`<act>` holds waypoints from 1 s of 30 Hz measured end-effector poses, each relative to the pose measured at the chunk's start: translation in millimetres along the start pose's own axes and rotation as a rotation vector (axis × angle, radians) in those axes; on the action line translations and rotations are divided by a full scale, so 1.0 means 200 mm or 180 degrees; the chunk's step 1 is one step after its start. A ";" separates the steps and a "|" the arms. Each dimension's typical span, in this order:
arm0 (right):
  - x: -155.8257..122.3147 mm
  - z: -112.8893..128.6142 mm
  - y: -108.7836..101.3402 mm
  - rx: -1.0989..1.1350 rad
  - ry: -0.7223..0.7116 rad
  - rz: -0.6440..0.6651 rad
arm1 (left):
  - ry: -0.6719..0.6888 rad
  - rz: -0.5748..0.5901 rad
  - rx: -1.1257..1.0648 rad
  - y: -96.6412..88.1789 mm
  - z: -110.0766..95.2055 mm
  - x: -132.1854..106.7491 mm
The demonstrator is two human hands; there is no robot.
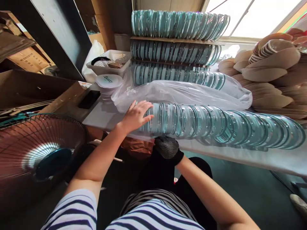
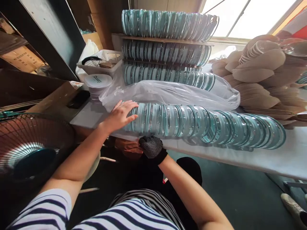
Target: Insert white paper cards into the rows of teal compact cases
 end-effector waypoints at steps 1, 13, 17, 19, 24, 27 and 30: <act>0.01 -0.06 -0.09 0.0004 0.0072 -0.0090 | 0.0065 0.0002 0.0012 0.00 -0.03 0.01; 0.73 -0.70 -0.39 -0.0188 0.0038 0.1241 | 0.0273 0.0155 0.0406 0.23 -0.19 0.13; 0.64 -0.66 -0.45 -0.0066 0.0038 0.0670 | 0.0211 0.0224 0.0432 0.20 -0.18 0.12; 0.51 -0.62 -0.48 0.0107 0.0157 0.0192 | 0.0189 0.0275 0.0441 0.20 -0.18 0.12; 0.10 -0.38 -0.35 -0.0102 0.0526 -0.0364 | 0.0177 0.0289 0.0437 0.20 -0.19 0.12; -0.06 -0.22 -0.14 -0.0275 0.0592 -0.0093 | 0.0117 0.0315 0.0437 0.20 -0.19 0.12; -0.11 -0.15 0.03 -0.0168 0.0715 0.0127 | 0.0090 0.0326 0.0482 0.21 -0.20 0.12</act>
Point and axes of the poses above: each hand's wrist, its own x-axis towards the middle knuckle, its own y-axis out of the palm, z = x × y, the point moved 6 cm from there along x, towards the middle knuckle, and after that the axes turned 13 degrees about -x, right-handed, at the moved point
